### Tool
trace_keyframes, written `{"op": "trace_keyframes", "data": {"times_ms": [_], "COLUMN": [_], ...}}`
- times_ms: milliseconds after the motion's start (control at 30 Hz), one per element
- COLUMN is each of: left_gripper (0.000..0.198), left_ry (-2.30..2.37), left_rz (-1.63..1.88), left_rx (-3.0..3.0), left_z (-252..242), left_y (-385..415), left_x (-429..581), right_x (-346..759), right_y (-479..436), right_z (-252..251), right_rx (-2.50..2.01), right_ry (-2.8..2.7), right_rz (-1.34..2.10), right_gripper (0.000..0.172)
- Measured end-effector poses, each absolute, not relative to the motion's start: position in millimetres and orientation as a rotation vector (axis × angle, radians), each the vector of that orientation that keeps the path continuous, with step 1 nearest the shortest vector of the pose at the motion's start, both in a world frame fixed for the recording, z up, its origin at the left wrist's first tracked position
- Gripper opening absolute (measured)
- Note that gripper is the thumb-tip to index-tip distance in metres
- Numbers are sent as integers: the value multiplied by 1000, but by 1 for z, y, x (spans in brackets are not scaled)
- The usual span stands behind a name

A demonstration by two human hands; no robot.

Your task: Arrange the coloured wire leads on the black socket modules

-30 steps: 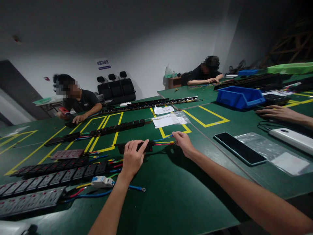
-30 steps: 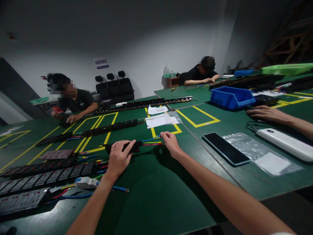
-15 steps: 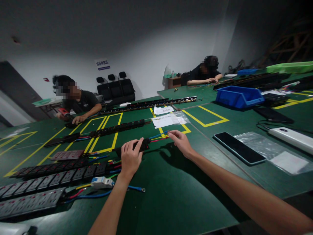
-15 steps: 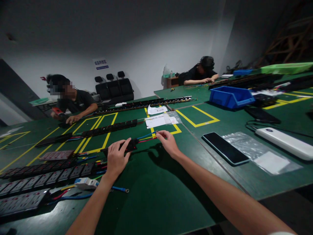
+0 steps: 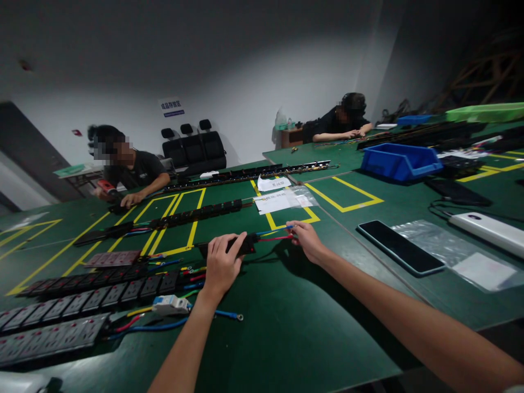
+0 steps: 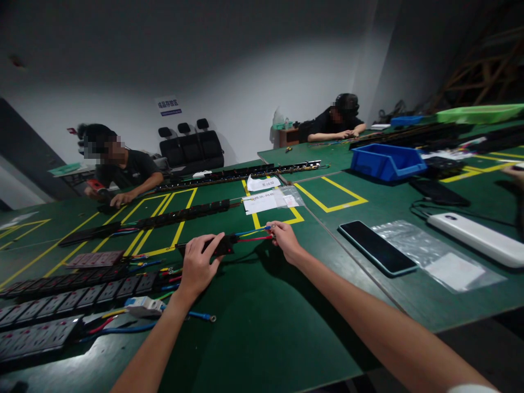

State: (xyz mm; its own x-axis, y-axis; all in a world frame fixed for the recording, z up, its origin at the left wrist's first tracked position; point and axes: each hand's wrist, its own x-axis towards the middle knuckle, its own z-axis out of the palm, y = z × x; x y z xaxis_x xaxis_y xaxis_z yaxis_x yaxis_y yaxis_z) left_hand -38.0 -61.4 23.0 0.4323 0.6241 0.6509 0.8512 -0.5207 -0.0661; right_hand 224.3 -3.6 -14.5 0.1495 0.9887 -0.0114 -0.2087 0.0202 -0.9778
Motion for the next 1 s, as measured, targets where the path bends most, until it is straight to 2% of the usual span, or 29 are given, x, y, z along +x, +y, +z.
{"op": "trace_keyframes", "data": {"times_ms": [167,400,633,1000], "left_gripper": [55,57,56,56], "left_ry": [-1256,-1430,-1504,-1431], "left_rz": [-805,-814,-826,-792], "left_rx": [-2287,-2161,-2119,-2191], "left_z": [23,19,19,24], "left_y": [-62,-58,-58,-63], "left_x": [-38,-42,-42,-37], "right_x": [224,222,221,222], "right_y": [-5,-13,-14,-8], "right_z": [-12,-2,-3,-10], "right_rx": [-1084,-1027,-1054,-1086], "right_ry": [-925,-994,-1018,-969], "right_rz": [1225,1250,1224,1214], "right_gripper": [33,43,39,43]}}
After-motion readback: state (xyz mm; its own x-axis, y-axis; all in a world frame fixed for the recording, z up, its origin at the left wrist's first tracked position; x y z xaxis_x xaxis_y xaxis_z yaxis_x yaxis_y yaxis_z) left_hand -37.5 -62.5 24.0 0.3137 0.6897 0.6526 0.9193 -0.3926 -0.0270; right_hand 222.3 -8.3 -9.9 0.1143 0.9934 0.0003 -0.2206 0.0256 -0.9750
